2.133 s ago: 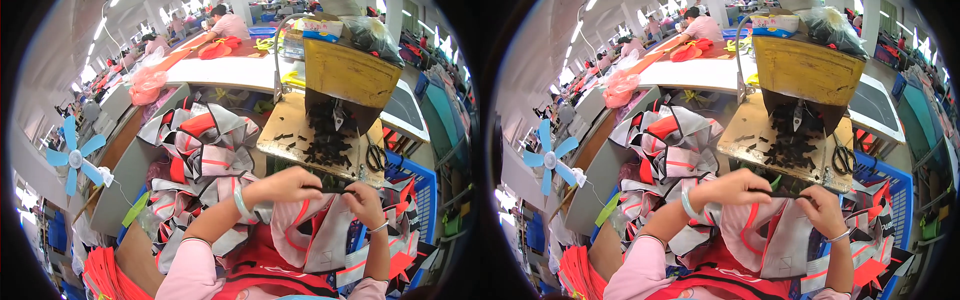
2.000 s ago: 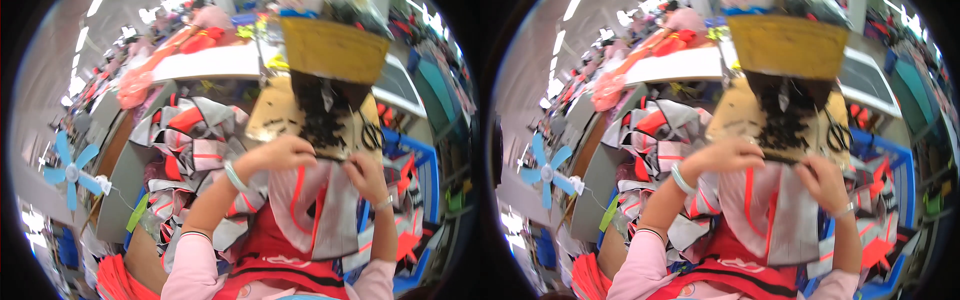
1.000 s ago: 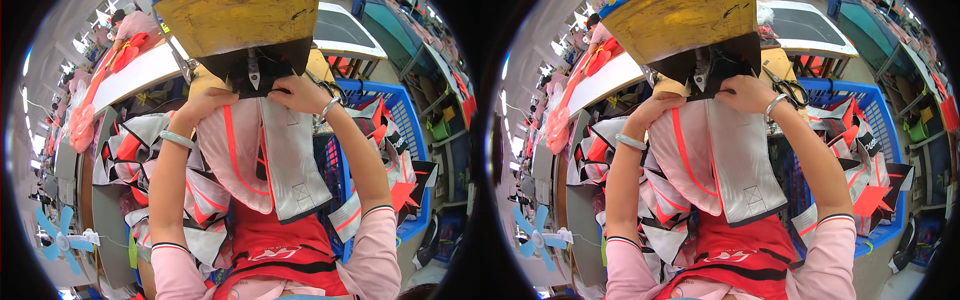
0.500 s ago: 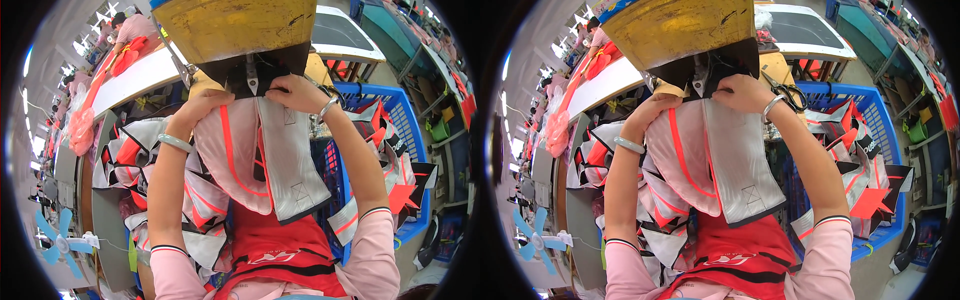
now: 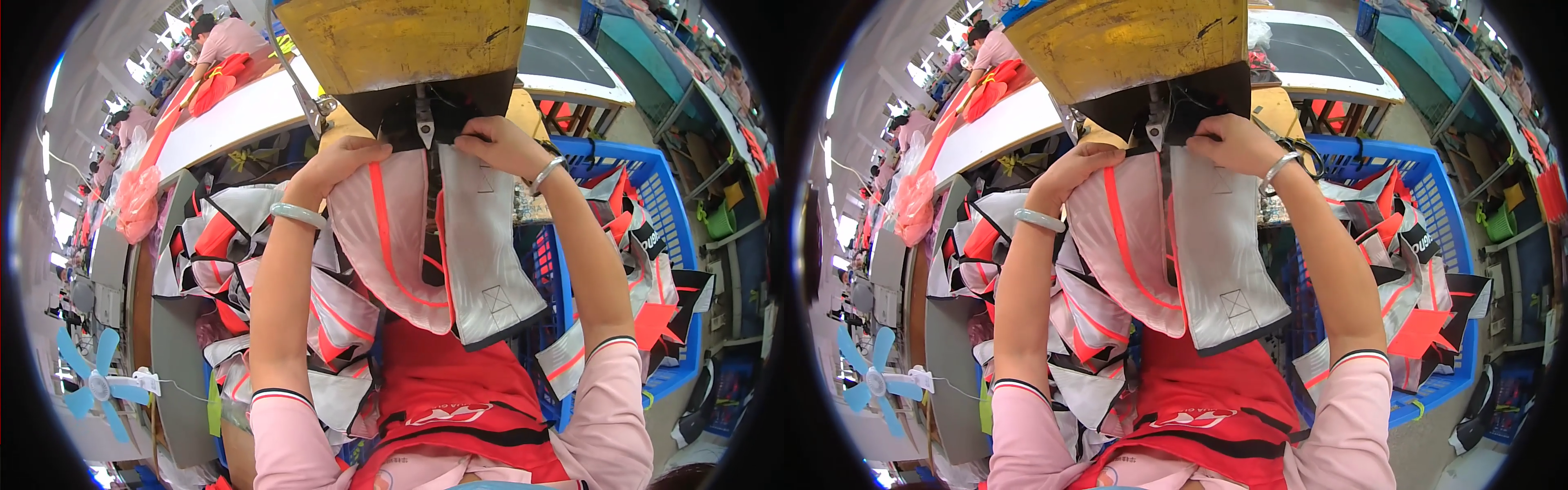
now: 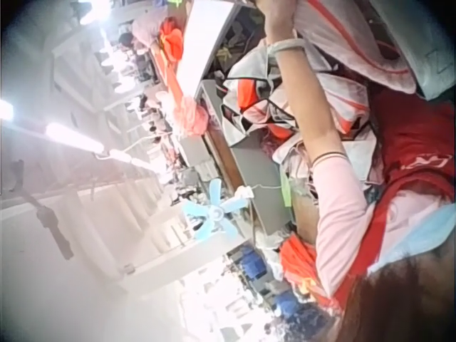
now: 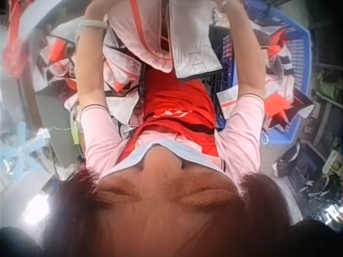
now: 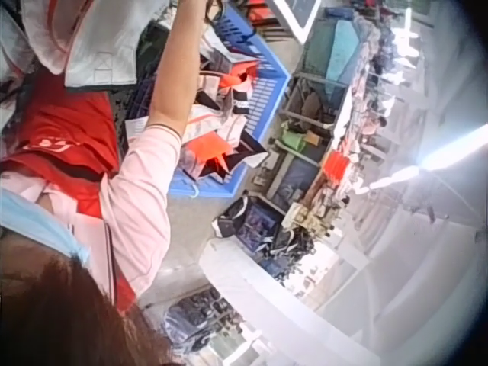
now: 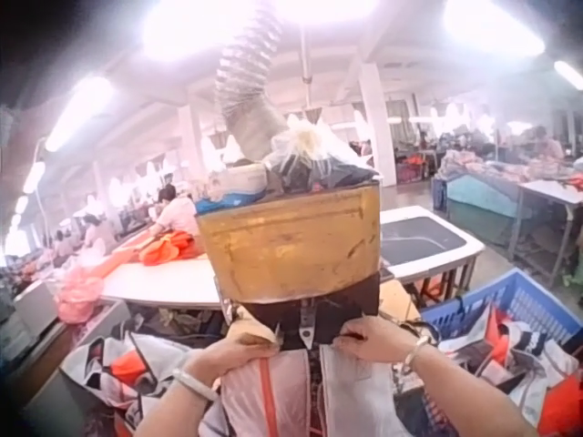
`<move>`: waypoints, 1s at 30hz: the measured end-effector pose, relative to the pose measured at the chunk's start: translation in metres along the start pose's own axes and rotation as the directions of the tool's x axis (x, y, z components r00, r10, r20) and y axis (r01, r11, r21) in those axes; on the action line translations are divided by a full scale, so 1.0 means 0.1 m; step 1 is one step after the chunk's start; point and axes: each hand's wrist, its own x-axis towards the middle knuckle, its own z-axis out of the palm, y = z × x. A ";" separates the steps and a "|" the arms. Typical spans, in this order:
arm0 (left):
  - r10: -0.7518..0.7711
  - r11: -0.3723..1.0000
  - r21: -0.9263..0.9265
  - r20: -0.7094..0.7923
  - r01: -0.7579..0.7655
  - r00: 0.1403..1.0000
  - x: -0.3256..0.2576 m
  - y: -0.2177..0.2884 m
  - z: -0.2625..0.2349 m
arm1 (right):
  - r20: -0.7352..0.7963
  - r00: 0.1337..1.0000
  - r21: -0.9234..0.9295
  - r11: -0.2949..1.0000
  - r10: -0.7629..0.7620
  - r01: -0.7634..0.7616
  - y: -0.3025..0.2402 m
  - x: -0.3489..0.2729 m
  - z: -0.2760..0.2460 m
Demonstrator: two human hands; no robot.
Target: Trim excess fabric from life jacket or high-visibility vest components using a specialized trimming machine.
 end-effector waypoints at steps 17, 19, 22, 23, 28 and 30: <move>0.132 0.935 0.274 0.320 -0.224 0.938 -0.75 0.23 0.67 | -0.171 0.829 -0.232 0.839 -0.533 0.492 -0.75 -1.46 0.76; 0.251 0.853 0.345 0.384 -0.390 0.888 -0.75 0.30 0.87 | -0.132 0.829 -0.338 0.811 -0.543 0.477 -0.87 -1.43 0.92; 0.071 0.951 0.230 0.485 -0.205 0.872 -0.69 0.38 0.94 | -0.087 0.863 -0.501 0.770 -0.498 0.395 -0.89 -1.44 1.02; 0.012 0.971 0.197 0.530 -0.137 0.848 -0.66 0.31 0.95 | -0.093 0.891 -0.563 0.762 -0.443 0.320 -0.89 -1.45 1.03; 0.063 0.978 -0.206 0.419 0.027 0.906 -0.74 -0.05 1.15 | 0.019 0.921 -0.629 0.711 -0.388 0.313 -0.74 -1.49 0.91; 0.174 0.922 -0.387 0.433 0.008 0.884 -0.79 -0.22 1.15 | -0.030 0.916 -0.555 0.769 -0.401 0.319 -0.54 -1.48 0.86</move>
